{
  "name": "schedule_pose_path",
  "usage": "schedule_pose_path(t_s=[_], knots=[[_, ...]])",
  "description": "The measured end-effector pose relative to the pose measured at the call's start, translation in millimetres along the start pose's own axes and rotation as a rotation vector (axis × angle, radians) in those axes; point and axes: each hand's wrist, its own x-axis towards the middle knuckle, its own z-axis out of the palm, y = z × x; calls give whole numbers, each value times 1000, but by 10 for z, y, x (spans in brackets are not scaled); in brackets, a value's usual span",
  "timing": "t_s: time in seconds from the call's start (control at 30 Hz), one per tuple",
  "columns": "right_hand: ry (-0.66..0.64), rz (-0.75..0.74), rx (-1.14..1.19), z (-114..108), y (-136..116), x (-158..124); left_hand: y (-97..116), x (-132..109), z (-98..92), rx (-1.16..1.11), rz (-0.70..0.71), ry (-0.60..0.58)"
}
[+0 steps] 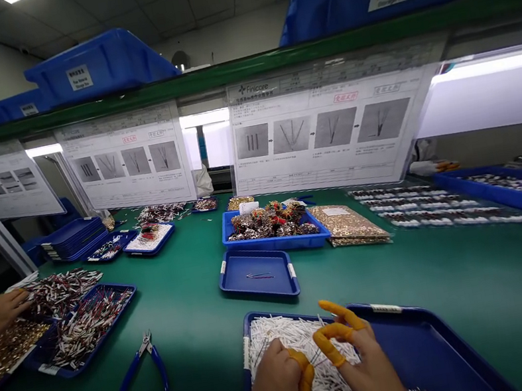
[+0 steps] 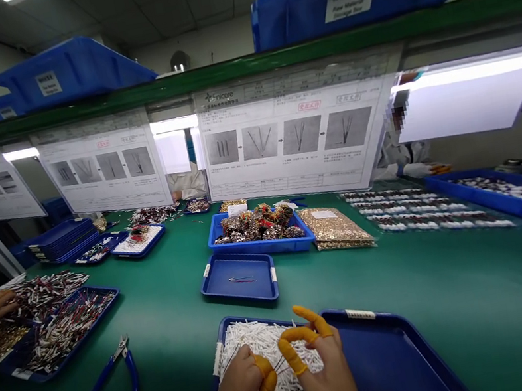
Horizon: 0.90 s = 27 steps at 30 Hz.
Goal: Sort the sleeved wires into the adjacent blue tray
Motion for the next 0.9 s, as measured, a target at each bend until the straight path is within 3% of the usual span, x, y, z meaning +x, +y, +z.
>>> schedule_pose_path(t_s=[0.17,0.33,0.43,0.6,0.77,0.9], knots=[[29,4,-113,51,98,-15,13,-17,49,-14,5,28],[147,14,-250,-113,228,85,-64,-20,58,-89,-78,97],[23,-61,-321,-141,226,87,-124,-13,22,-168,-168,168],[-236,-165,-466,63,166,-123,-124,30,-45,-335,-229,197],[-309,-167,-616,123,184,-220,-58,77,-97,-458,-233,165],[-303,-158,-641,158,229,-208,-62,73,-115,-418,-232,165]])
